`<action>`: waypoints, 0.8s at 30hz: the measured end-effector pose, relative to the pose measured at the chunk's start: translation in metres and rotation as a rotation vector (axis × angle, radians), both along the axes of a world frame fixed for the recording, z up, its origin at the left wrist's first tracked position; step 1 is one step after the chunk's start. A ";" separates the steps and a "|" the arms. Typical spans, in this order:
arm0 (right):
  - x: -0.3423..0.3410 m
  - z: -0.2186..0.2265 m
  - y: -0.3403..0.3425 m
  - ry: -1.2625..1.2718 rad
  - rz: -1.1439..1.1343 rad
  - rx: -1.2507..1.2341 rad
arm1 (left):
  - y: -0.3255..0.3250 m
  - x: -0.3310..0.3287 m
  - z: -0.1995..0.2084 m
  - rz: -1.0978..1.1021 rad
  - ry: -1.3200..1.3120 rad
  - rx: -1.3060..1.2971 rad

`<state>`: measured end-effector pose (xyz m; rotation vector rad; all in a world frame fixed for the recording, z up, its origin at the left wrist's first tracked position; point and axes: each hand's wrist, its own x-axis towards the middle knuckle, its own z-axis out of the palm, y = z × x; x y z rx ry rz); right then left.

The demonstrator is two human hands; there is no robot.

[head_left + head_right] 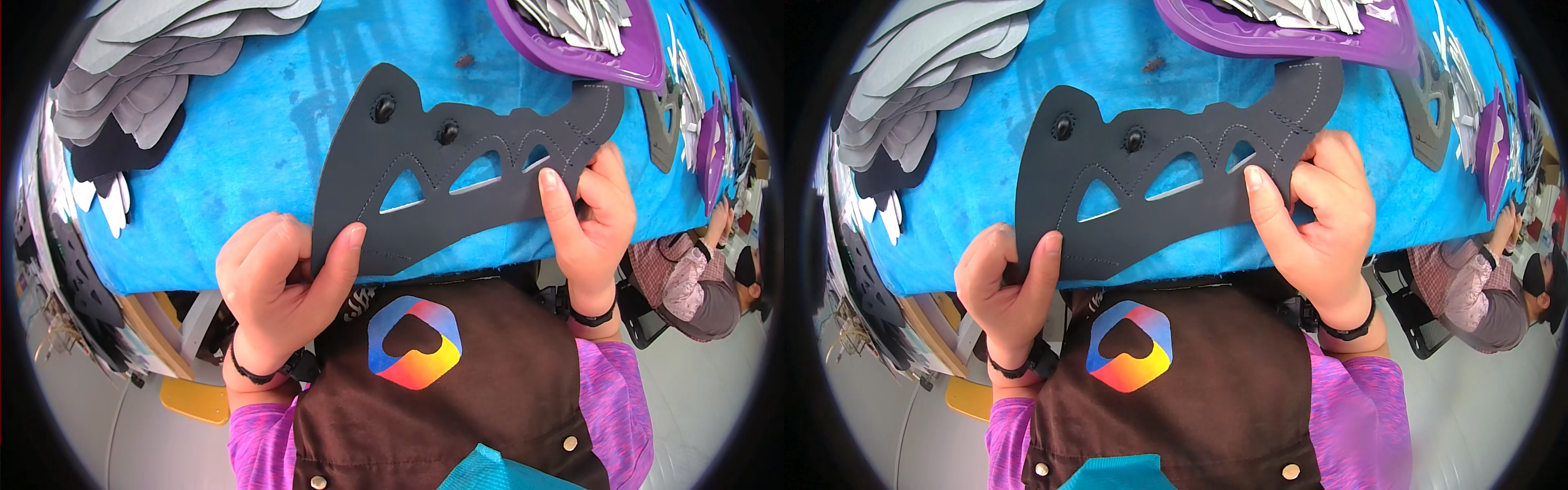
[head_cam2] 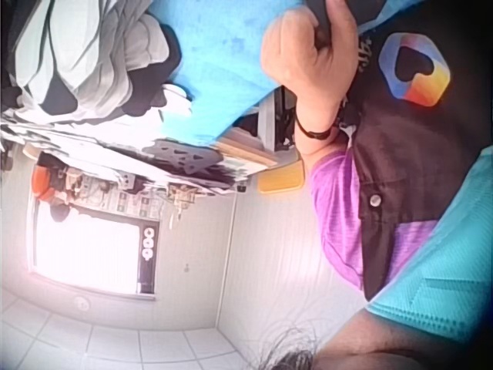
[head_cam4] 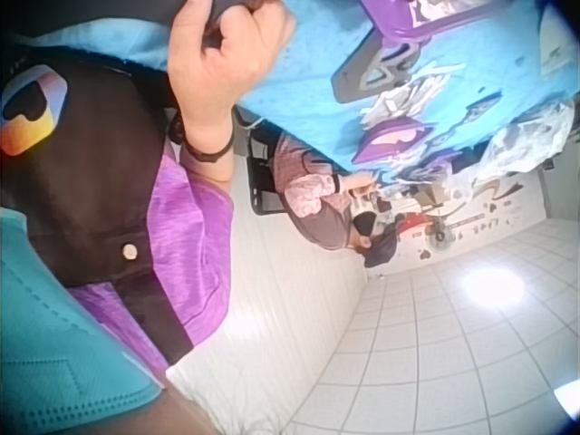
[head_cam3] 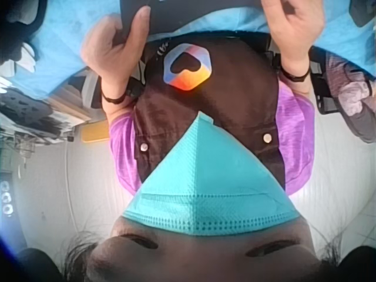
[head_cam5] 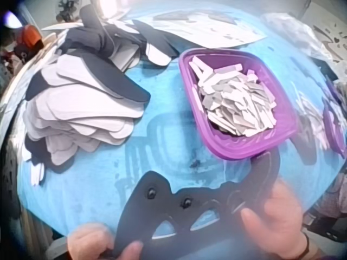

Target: Applying adhesive liners to shoe upper components at a manufacturing station.

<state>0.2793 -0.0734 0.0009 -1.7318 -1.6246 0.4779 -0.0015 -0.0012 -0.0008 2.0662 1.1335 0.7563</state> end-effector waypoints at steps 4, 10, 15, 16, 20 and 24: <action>-0.002 0.001 0.000 -0.028 -0.004 -0.004 | -0.001 0.001 0.000 0.007 0.010 0.000; -0.003 0.002 0.000 -0.049 -0.016 -0.015 | -0.001 0.000 0.000 0.002 0.021 0.005; -0.006 -0.001 0.001 -0.081 -0.020 -0.006 | -0.001 0.000 -0.001 0.004 0.023 0.016; -0.006 -0.001 0.001 -0.110 -0.014 0.003 | -0.002 0.000 -0.002 0.004 0.008 0.021; -0.006 -0.002 0.000 -0.175 -0.004 0.000 | -0.003 0.001 -0.002 -0.016 -0.040 0.012; -0.005 -0.002 -0.002 -0.194 -0.007 -0.001 | -0.005 0.003 -0.001 -0.078 -0.070 0.009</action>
